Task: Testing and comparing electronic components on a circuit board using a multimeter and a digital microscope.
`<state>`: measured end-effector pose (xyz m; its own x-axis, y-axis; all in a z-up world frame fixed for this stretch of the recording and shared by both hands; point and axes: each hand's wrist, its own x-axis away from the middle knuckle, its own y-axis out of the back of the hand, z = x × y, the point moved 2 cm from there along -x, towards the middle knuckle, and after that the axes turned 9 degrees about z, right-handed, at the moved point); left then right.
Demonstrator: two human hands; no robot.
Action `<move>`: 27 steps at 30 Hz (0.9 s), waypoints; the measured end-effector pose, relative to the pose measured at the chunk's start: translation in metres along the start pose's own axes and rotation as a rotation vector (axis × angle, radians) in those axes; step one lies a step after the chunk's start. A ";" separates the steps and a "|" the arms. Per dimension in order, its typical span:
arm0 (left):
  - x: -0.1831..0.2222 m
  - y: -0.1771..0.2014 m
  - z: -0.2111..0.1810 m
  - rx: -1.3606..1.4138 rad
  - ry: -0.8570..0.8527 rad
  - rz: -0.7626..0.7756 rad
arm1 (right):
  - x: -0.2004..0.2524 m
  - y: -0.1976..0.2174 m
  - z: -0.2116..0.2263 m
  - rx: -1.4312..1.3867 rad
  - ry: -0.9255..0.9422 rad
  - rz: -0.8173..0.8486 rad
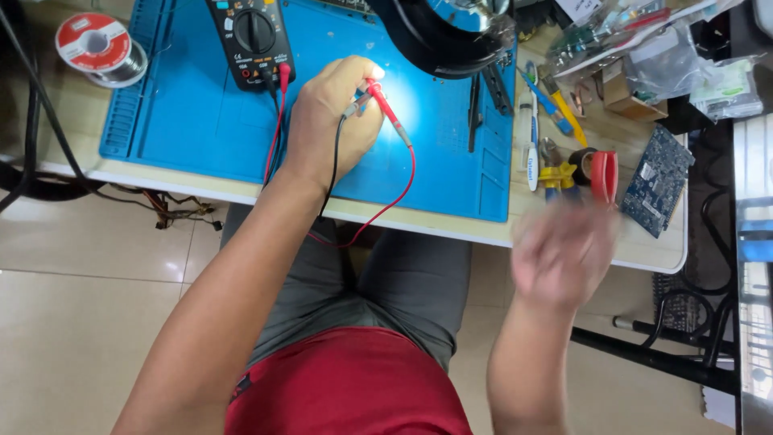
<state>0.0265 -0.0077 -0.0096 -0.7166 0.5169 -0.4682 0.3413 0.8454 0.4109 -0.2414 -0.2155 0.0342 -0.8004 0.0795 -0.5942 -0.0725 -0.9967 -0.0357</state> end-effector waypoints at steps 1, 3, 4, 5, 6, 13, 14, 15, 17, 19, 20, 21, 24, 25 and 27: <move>0.001 0.000 0.002 0.000 0.007 -0.002 | 0.016 -0.025 0.008 -0.003 -0.006 0.002; -0.001 -0.002 0.001 -0.020 -0.019 -0.006 | 0.049 -0.076 0.020 0.168 -0.305 0.141; 0.000 -0.003 0.003 -0.016 -0.022 0.001 | 0.074 -0.086 0.021 0.172 -0.306 0.133; 0.001 -0.003 0.004 -0.032 -0.026 -0.013 | 0.100 -0.096 0.020 0.259 -0.441 0.191; 0.000 -0.003 0.004 -0.050 -0.033 -0.030 | 0.124 -0.106 0.018 0.346 -0.573 0.251; 0.002 0.001 -0.002 -0.030 -0.052 -0.009 | 0.223 -0.082 0.067 0.328 -0.791 0.341; 0.002 0.001 -0.003 -0.028 -0.051 -0.009 | 0.231 -0.078 0.065 0.353 -0.900 0.304; 0.003 0.002 -0.003 -0.026 -0.050 -0.009 | 0.239 -0.074 0.063 0.377 -1.008 0.264; 0.004 0.002 -0.004 -0.034 -0.032 -0.019 | 0.196 -0.095 0.065 0.320 -0.873 0.306; 0.001 0.003 -0.005 -0.040 -0.032 -0.022 | 0.176 -0.103 0.065 0.270 -0.726 0.329; 0.002 0.004 -0.006 -0.049 -0.041 -0.021 | 0.178 -0.101 0.064 0.172 -0.723 0.340; 0.002 0.005 -0.007 -0.059 -0.050 -0.020 | 0.180 -0.099 0.063 0.075 -0.719 0.351; 0.000 0.008 -0.013 -0.051 -0.104 -0.017 | 0.169 -0.092 0.071 -0.004 -0.601 0.467; 0.004 0.008 -0.012 -0.047 -0.104 -0.008 | 0.179 -0.090 0.072 -0.004 -0.605 0.458; 0.003 0.010 -0.013 0.009 -0.129 -0.008 | 0.199 -0.076 0.066 0.277 -1.082 0.408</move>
<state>0.0200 0.0010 0.0032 -0.6354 0.5226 -0.5684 0.3419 0.8505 0.3997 -0.4343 -0.1232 -0.0284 -0.8713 -0.1400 0.4704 0.2849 -0.9247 0.2525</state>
